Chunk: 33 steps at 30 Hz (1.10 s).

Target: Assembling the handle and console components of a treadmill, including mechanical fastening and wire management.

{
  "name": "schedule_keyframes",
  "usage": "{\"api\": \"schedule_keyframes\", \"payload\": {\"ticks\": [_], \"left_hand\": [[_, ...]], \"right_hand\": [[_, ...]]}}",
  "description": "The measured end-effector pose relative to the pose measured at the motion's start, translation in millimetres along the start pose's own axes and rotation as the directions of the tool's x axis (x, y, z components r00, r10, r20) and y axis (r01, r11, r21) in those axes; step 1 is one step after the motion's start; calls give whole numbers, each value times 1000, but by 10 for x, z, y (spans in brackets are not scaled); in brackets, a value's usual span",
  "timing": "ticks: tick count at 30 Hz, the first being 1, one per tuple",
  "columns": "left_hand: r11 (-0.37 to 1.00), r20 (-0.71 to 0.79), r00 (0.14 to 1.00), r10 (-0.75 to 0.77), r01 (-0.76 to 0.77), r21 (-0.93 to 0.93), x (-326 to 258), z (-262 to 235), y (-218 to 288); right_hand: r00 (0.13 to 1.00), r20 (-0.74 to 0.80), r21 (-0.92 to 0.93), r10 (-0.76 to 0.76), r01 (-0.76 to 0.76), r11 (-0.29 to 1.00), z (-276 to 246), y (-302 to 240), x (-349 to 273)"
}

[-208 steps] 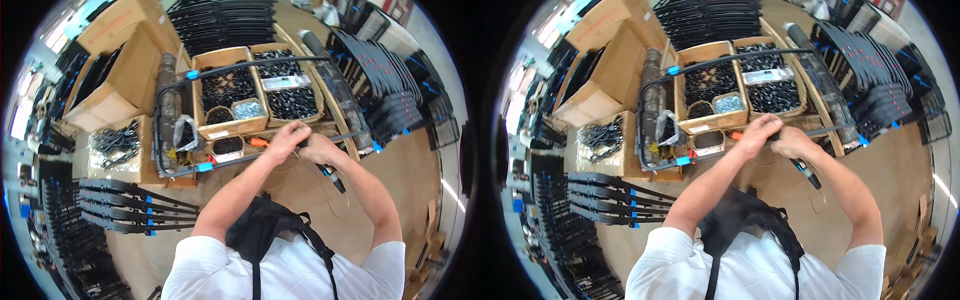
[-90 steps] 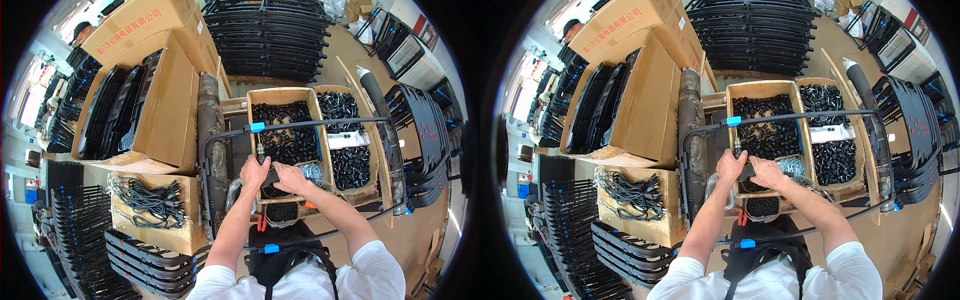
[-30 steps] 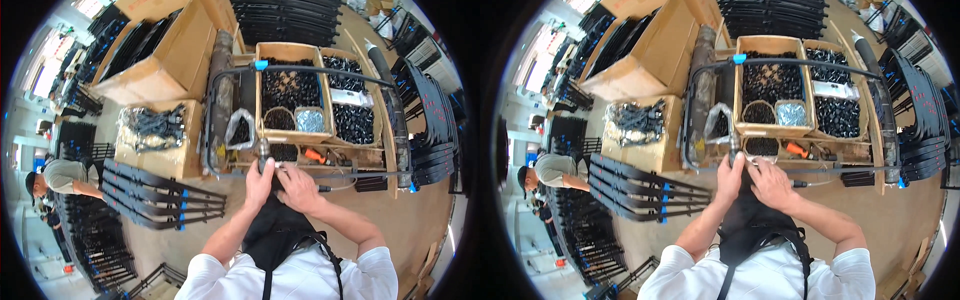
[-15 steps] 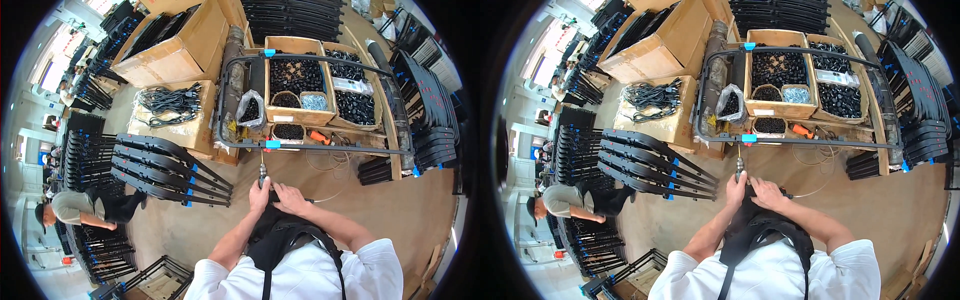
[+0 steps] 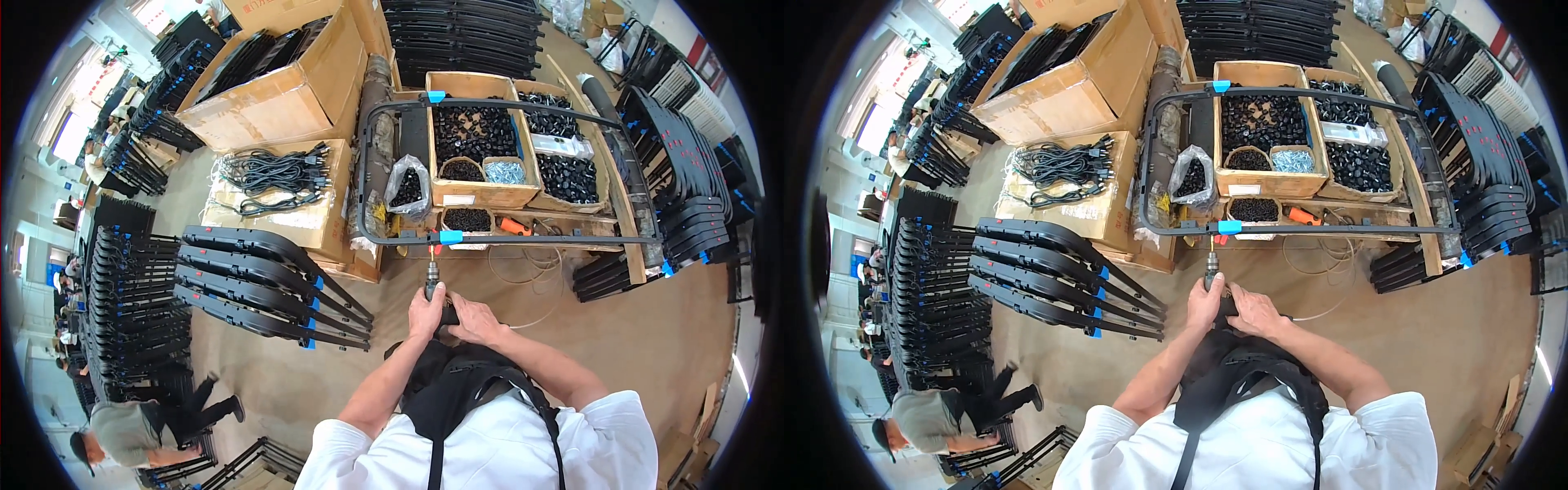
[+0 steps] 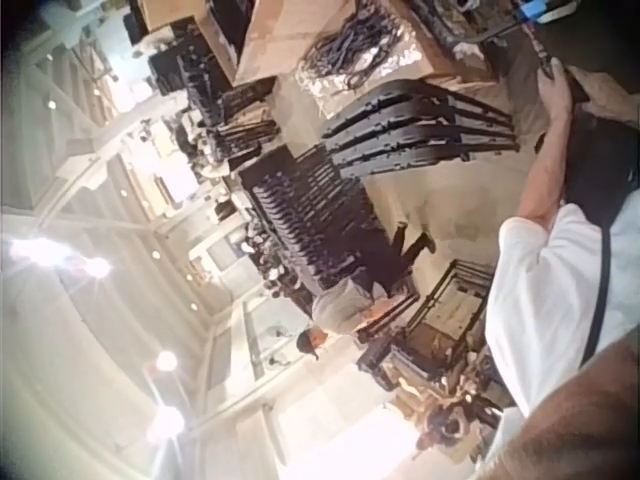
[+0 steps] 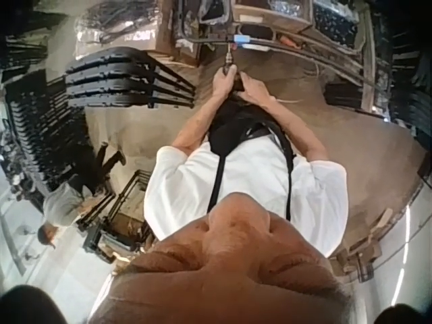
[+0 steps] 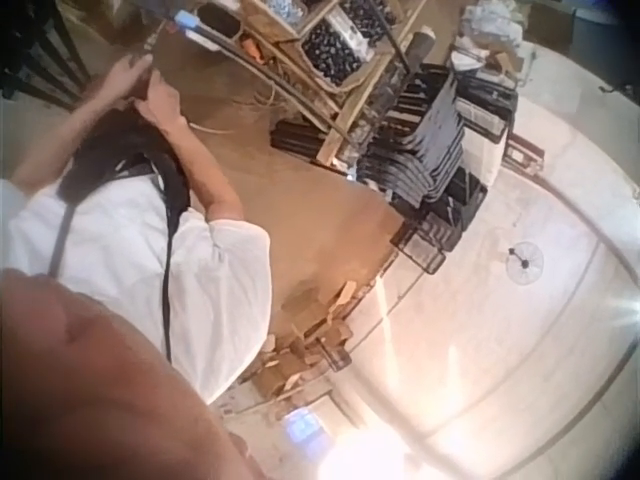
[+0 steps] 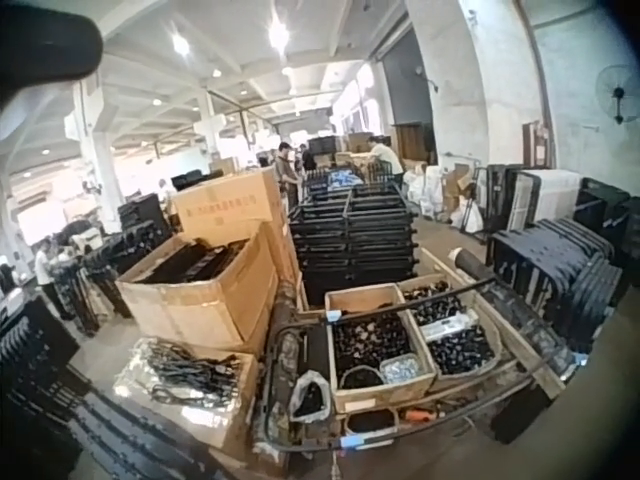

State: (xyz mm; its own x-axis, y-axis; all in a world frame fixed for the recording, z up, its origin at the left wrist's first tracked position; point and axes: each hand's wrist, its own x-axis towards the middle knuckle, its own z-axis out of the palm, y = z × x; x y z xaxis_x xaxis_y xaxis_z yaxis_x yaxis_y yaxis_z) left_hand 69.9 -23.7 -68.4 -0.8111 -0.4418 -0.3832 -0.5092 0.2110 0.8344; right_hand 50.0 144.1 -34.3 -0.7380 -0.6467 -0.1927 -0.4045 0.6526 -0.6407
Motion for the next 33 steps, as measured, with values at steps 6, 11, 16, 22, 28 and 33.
{"api": "schedule_keyframes", "payload": {"ticks": [6,11,16,22,28,33], "left_hand": [[1000,27,999,-22,22,-2,4,-20,138],[1000,25,999,-19,19,19,39,-50,165],[999,57,998,-30,29,18,64,-28,205],[1000,50,999,-15,17,-24,55,-4,109],[999,42,999,-10,11,-43,8,-14,37],[999,35,999,-23,24,-25,-57,-34,64]], "right_hand": [[996,39,-37,79,-78,996,-126,-108,26],[988,62,-59,142,-138,989,-233,-254,71],[996,53,-103,72,-66,993,-131,-129,45],[999,-44,-52,10,-12,999,-42,-195,26],[999,-40,-15,-5,4,1000,-46,-247,-31],[999,-34,-25,21,-22,999,-24,-249,-72]]}}
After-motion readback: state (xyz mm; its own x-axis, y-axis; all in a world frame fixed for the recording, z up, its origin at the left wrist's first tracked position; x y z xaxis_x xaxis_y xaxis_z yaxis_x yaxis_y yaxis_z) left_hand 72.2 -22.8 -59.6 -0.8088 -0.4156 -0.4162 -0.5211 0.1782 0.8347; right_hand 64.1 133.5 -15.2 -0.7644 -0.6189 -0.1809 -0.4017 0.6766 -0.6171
